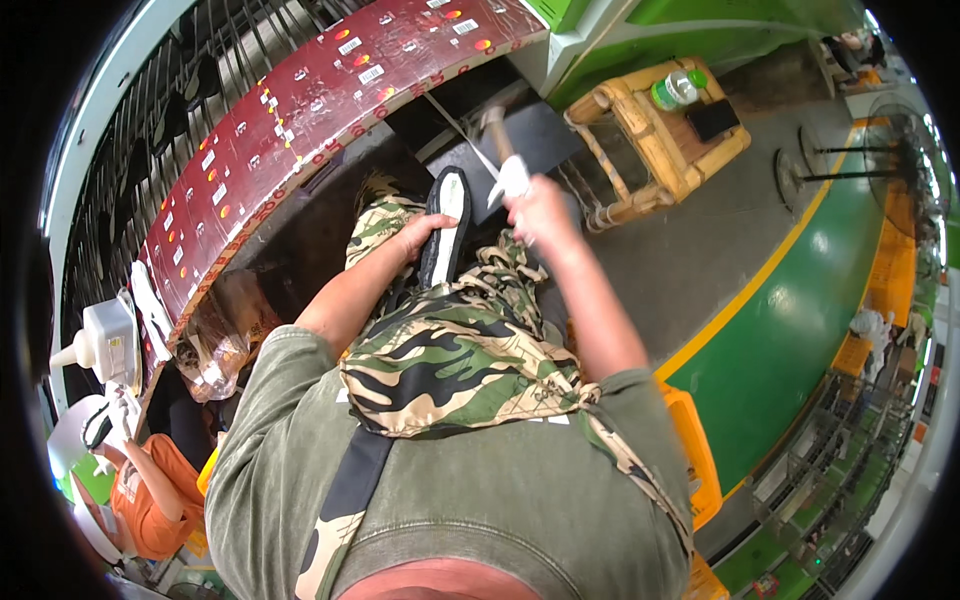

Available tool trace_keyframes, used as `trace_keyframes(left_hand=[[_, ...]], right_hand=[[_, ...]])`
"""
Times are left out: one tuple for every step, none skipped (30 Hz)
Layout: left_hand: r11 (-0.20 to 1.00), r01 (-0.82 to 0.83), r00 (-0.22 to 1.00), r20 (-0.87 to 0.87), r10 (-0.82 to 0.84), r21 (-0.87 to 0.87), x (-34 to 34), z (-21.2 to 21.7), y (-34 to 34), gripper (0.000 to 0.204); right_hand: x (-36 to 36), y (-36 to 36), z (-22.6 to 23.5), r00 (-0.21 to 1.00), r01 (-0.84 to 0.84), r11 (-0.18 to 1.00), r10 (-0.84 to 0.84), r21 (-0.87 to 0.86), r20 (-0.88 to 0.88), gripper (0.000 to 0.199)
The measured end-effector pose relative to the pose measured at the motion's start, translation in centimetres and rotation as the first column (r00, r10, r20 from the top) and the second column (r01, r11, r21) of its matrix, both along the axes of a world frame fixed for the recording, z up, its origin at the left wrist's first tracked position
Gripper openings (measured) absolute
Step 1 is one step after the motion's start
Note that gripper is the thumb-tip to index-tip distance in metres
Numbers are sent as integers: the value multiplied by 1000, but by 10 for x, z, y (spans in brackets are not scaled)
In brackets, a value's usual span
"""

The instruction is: The person is using a hammer to secure and shape the sole of a shoe while it is on a shoe last.

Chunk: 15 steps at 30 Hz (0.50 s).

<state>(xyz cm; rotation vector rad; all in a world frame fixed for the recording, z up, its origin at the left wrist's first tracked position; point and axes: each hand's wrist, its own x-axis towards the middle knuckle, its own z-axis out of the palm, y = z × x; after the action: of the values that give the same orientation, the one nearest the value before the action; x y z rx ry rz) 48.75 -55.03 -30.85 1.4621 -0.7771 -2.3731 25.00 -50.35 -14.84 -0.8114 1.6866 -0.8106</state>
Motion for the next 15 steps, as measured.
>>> trace_keyframes(left_hand=[[999,-1,1000,-11,1,39,2,-3,2,54],[997,-12,1000,-23,14,72,2,-4,1,54],[998,-16,1000,-21,17,69,2,-4,0,54],[998,-11,1000,-25,13,61,0,-2,1,55],[998,-14,1000,-26,16,55,0,-1,1,55],[999,-21,999,-28,23,47,-1,-1,0,55],[999,-15,999,-33,17,45,-5,2,-2,55],[999,1,999,-36,1,38,-9,4,-4,55],[999,-17,1000,-20,18,39,0,1,1,55],[999,-27,999,-19,28,40,3,0,2,55],[999,-19,999,-29,20,40,1,1,1,55],[999,-9,999,-37,11,38,-2,3,0,54],[999,-1,999,-38,2,36,-5,-1,-3,54],[996,37,998,-61,-32,83,-10,-9,-7,54],[990,35,996,-81,-24,137,-5,-20,-7,53]], right_hand=[[-10,-11,33,999,3,989,-10,-149,-51,12],[-13,-20,82,989,-2,939,-48,-343,-137,10],[-23,-28,120,993,36,866,-87,-498,-79,9],[-37,-38,150,990,62,734,-133,-676,-54,7],[-37,-44,184,989,82,589,-149,-804,-8,6],[-36,-50,209,988,101,421,-152,-901,39,8],[-36,-55,217,977,105,259,-208,-960,51,9],[-35,-61,221,964,97,89,-257,-991,71,10],[-23,-67,202,949,146,50,-289,-988,126,11],[-11,-66,169,945,91,55,-321,-994,68,10],[9,-55,130,950,104,136,-306,-985,58,6],[12,-40,71,947,-79,330,-269,-941,-174,12],[25,-15,7,954,-38,647,-204,-761,-221,23],[24,11,-64,787,-195,897,-98,-396,-609,25],[28,19,-66,918,-143,981,82,-129,-389,23]])
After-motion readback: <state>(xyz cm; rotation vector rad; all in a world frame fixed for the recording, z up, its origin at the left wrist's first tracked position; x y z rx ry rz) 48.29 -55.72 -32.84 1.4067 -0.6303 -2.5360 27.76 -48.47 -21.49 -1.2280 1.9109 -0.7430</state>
